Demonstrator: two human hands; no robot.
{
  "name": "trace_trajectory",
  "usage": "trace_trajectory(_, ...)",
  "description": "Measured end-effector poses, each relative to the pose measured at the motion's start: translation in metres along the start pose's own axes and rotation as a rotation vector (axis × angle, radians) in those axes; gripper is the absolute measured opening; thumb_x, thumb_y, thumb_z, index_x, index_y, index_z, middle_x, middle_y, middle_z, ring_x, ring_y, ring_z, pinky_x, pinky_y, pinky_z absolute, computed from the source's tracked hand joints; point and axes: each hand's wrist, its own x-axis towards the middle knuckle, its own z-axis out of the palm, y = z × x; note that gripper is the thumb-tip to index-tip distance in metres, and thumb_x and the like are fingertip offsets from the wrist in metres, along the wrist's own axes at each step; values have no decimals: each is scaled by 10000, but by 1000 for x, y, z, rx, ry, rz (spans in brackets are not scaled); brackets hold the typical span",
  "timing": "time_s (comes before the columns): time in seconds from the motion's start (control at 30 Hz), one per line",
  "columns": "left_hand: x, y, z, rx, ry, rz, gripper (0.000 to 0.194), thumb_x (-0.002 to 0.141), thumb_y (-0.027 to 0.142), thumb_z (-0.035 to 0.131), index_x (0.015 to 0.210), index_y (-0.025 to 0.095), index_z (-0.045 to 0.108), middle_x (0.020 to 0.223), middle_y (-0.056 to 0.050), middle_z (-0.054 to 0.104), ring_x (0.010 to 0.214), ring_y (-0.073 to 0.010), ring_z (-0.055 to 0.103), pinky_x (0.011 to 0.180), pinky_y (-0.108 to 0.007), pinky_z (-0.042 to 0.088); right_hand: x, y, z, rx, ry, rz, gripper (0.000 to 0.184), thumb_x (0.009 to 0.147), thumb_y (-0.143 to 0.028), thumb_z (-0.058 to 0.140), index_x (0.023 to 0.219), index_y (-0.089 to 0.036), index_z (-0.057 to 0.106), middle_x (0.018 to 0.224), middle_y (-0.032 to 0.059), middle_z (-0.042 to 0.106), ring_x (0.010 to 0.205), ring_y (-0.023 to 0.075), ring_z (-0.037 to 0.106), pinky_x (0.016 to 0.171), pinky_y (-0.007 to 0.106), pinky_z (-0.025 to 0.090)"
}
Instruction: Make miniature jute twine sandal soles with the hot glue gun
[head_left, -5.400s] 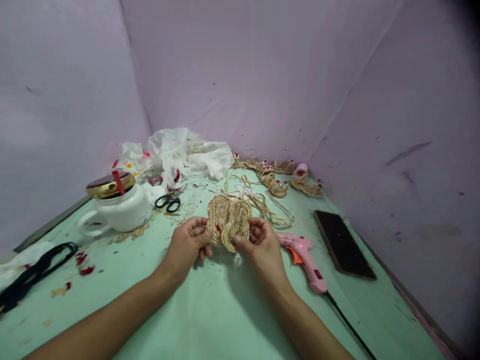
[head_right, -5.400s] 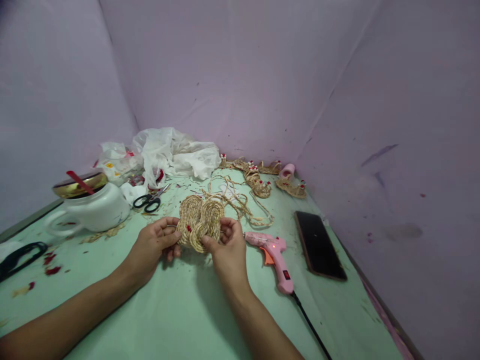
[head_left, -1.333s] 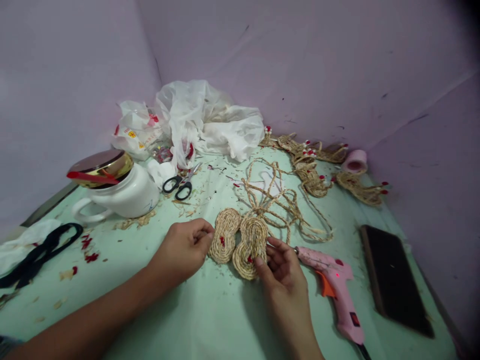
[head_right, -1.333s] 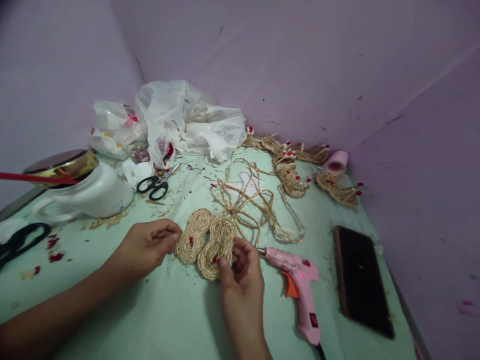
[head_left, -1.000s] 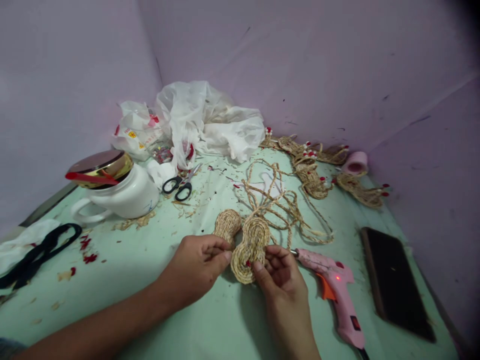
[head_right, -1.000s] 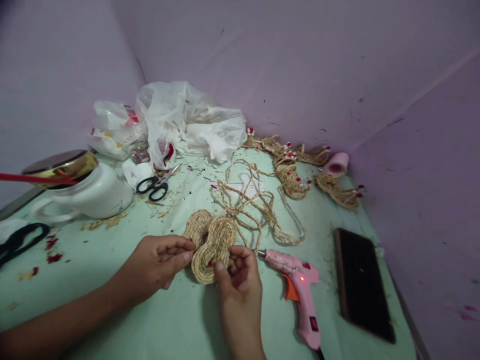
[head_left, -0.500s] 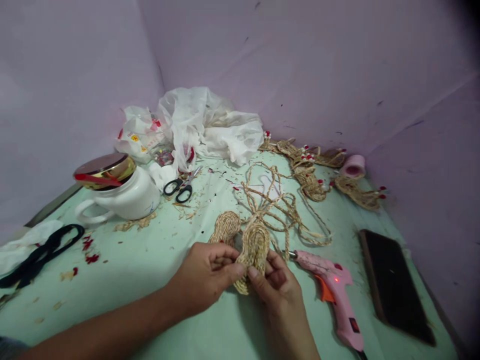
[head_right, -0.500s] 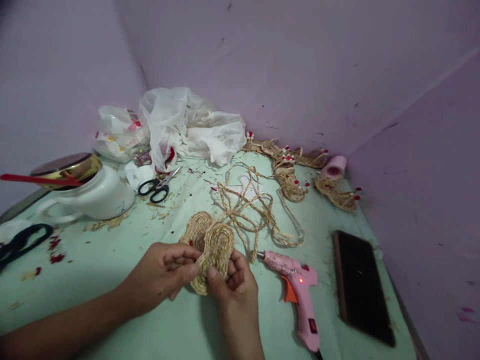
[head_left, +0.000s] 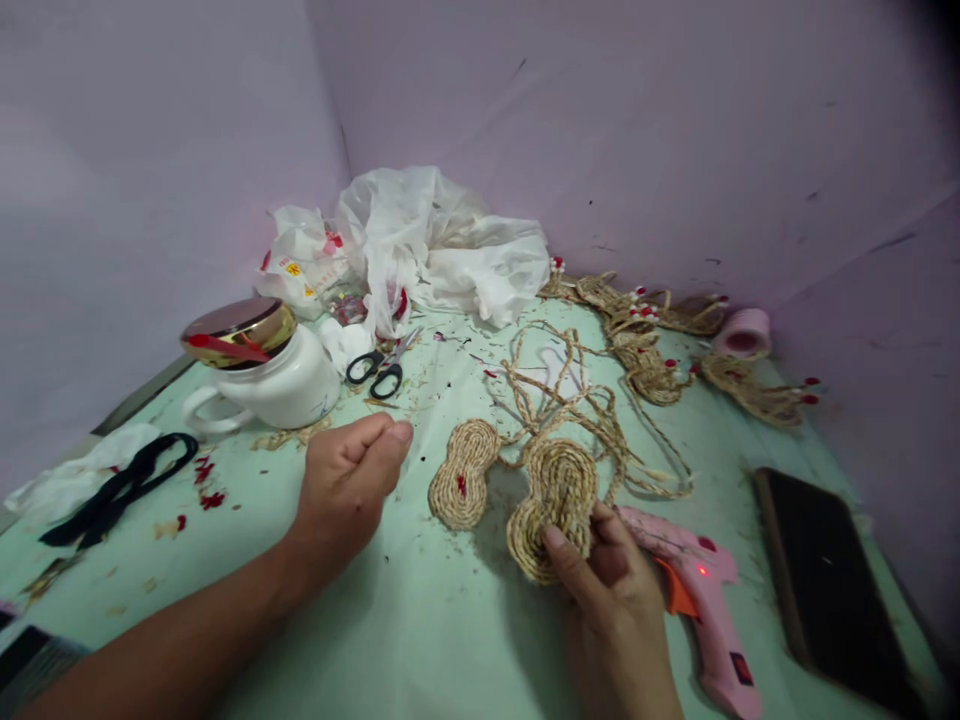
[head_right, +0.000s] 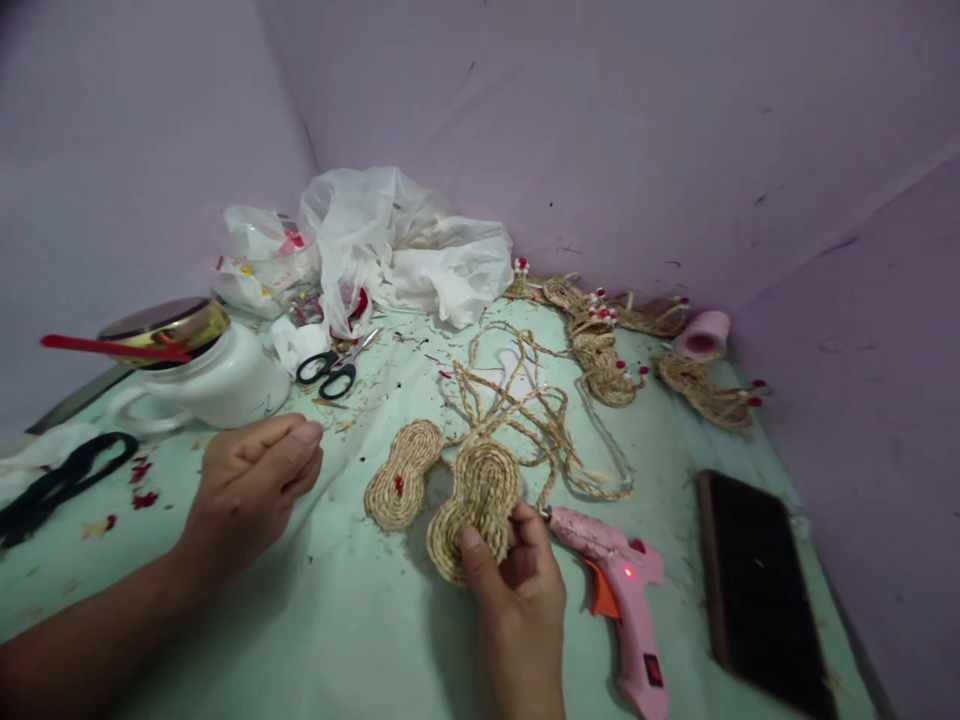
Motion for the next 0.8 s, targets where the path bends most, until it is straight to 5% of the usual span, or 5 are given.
trace_trajectory(0.17, 1, 0, 5, 65, -68, 32, 361, 806, 331, 443, 485, 191, 358, 425, 46, 353, 409, -70, 307, 400, -215, 253, 1, 4, -1, 19, -18, 38, 520, 646, -269, 730, 1117, -204, 520, 960, 52, 661, 875, 201, 607, 729, 314, 484)
trace_trajectory(0.33, 2, -4, 12, -96, -98, -35, 128, 718, 273, 528, 741, 158, 580, 601, 2, 604, 452, -85, 495, 399, -186, 367, 3, 8, 0, 52, -70, 28, 508, 665, -262, 715, 1129, -206, 515, 1013, 64, 653, 950, 221, 595, 821, 370, 458)
trace_trajectory(0.6, -5, -7, 16, 48, -125, 9, 205, 739, 301, 516, 821, 154, 633, 355, 91, 363, 323, -50, 318, 326, -157, 245, 3, 7, 1, 126, -134, 56, 498, 683, -240, 703, 1137, -202, 503, 1058, 76, 647, 956, 218, 600, 831, 368, 451)
trace_trajectory(0.8, -6, -9, 19, 74, -173, 2, 253, 759, 328, 491, 863, 140, 625, 457, 45, 508, 390, -74, 424, 374, -174, 347, 4, 8, 0, 147, -161, 51, 468, 683, -233, 701, 1110, -209, 511, 1038, 62, 659, 949, 204, 606, 838, 342, 441)
